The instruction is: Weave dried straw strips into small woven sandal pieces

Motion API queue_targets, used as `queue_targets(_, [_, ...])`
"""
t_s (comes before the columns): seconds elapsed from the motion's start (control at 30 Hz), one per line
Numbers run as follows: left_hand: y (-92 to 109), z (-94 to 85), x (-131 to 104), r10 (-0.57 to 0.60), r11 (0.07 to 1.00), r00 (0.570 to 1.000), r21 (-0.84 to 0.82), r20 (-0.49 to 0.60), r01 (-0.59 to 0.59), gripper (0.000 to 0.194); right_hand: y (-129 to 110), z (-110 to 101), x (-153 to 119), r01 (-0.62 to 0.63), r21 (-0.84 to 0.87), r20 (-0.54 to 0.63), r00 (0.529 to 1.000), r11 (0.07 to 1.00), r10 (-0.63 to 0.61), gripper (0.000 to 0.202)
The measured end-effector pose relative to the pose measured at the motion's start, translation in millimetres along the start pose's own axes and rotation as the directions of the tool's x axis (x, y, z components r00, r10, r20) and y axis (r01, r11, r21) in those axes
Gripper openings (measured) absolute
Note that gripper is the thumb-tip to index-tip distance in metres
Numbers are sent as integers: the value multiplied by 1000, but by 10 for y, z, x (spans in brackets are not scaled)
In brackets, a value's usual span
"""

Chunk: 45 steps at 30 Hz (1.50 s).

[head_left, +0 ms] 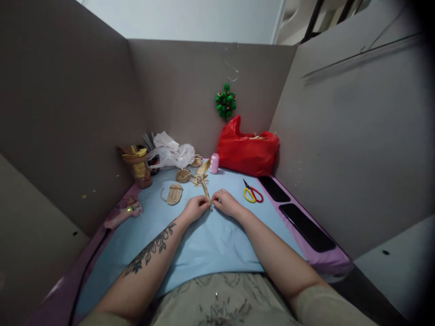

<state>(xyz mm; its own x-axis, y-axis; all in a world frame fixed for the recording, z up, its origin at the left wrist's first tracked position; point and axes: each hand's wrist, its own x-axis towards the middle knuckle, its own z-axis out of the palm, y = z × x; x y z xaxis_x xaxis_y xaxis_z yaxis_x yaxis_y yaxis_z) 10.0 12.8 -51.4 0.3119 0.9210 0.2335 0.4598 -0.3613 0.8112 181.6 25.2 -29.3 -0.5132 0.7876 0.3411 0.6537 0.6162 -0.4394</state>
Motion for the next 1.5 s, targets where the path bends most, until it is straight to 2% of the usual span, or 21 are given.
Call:
queue_targets(0.33, [29, -10, 16, -100, 995, 995, -17, -1, 100, 17, 73, 32, -6, 9, 55, -68, 998, 998, -5, 10])
queue_targets(0.53, [74, -22, 4, -100, 993, 995, -64, 24, 102, 18, 44, 67, 7, 53, -69, -107, 992, 996, -61, 9])
queue_targets(0.67, [53, -23, 9, -107, 990, 994, -88, 29, 109, 16, 30, 136, 16, 125, -162, -139, 979, 979, -148, 9])
queue_targets(0.8, [-25, -2, 40, -157, 976, 985, -165, -72, 144, 10, 16, 194, 17, 192, -220, -164, 959, 956, -230, 9])
queue_targets(0.87, [-37, 4, 53, -180, 964, 977, -218, -115, 152, 19, 4, 202, 12, 209, -227, -176, 952, 951, -251, 9])
queue_targets(0.93, [-21, 3, 57, -174, 955, 980, -259, -94, 145, 26, -7, 198, 4, 215, -223, -187, 948, 951, -258, 9])
queue_targets(1.0, [9, -2, 56, -144, 951, 989, -282, -36, 129, 26, -15, 189, -2, 213, -212, -197, 947, 954, -256, 9])
queue_targets(1.1, [50, -8, 50, -116, 948, 993, -298, 11, 114, 17, -19, 182, -4, 210, -183, -206, 947, 961, -246, 9])
queue_targets(1.23, [67, -11, 45, -125, 958, 992, -264, -18, 116, 11, -3, 188, 3, 190, -72, -224, 954, 979, -202, 10])
queue_targets(1.37, [70, -19, 43, -139, 969, 989, -212, -48, 126, 8, 32, 184, 3, 111, 74, -256, 963, 991, -89, 11])
queue_targets(1.5, [95, -30, 44, -196, 959, 979, -223, -61, 178, 8, 52, 174, 2, 81, 120, -244, 968, 989, -50, 11])
